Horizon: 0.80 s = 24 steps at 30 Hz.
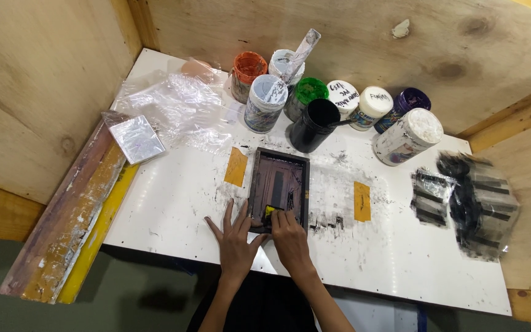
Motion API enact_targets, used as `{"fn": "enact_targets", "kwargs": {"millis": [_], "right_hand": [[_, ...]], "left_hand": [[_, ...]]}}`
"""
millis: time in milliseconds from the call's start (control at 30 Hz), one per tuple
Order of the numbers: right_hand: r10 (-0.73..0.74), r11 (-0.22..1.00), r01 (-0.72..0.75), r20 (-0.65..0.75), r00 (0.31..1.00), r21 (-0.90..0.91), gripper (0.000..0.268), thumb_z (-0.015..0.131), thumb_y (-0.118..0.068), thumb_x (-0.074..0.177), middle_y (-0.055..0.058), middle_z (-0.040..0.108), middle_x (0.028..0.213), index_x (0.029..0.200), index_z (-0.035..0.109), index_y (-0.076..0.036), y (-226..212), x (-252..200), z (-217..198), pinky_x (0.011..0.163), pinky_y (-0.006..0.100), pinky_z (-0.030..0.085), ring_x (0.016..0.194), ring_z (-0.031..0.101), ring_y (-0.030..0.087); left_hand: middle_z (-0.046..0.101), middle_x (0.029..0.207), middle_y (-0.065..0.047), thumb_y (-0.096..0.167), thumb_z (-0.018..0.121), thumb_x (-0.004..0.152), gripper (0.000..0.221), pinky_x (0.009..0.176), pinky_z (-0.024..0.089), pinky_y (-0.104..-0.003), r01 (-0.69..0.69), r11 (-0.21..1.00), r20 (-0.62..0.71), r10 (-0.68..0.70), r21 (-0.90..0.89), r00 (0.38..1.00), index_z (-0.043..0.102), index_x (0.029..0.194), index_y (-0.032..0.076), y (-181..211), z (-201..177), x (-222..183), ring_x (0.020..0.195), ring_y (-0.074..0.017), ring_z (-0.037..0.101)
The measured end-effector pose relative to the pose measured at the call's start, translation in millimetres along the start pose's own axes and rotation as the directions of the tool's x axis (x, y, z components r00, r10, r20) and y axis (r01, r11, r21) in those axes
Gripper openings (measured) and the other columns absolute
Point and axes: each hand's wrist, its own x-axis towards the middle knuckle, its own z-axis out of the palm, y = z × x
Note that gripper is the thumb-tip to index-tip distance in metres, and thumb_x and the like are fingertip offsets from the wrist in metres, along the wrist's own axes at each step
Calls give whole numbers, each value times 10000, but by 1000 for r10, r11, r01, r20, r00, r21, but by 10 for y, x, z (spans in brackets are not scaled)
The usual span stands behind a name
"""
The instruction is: Applying black ink to a small screen printing frame using a brush and cleaning the edges.
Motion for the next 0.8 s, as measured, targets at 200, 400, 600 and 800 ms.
{"fn": "enact_targets", "kwargs": {"millis": [200,400,600,800], "right_hand": [[-21,999,20,-21,1000,-41,379,740,38,829,132,664,995,1197,648,33,-112,-65,-157,682,305,582,923,612,235],[119,965,-167,231,966,200,424,686,98,781,96,734,1128,1166,673,-79,165,219,-397,793,412,692,1298,566,379],[332,727,-601,597,730,331,295,650,-165,970,132,664,1141,1258,715,-169,817,921,-562,781,306,598,861,654,231],[283,833,-443,433,856,332,276,695,-235,920,189,713,1055,1158,755,-110,1228,1263,-42,772,491,501,1013,642,380]], "left_hand": [[471,1579,-23,331,897,724,476,1127,50,-836,-2,1000,25,2,24,1000,710,1122,149,9,-23,4,1530,-317,279],[453,1586,-20,478,835,754,453,1133,13,-829,-13,1000,-5,13,-27,1000,737,1088,187,-14,5,-4,1540,-314,252],[500,1547,-50,537,785,779,457,1116,0,-841,-18,998,-23,17,-56,1000,750,1054,175,26,-43,15,1533,-314,259],[511,1538,-55,543,785,795,472,1112,-9,-845,-13,997,-21,11,-73,1000,755,1064,156,21,-52,17,1524,-326,277]]}}
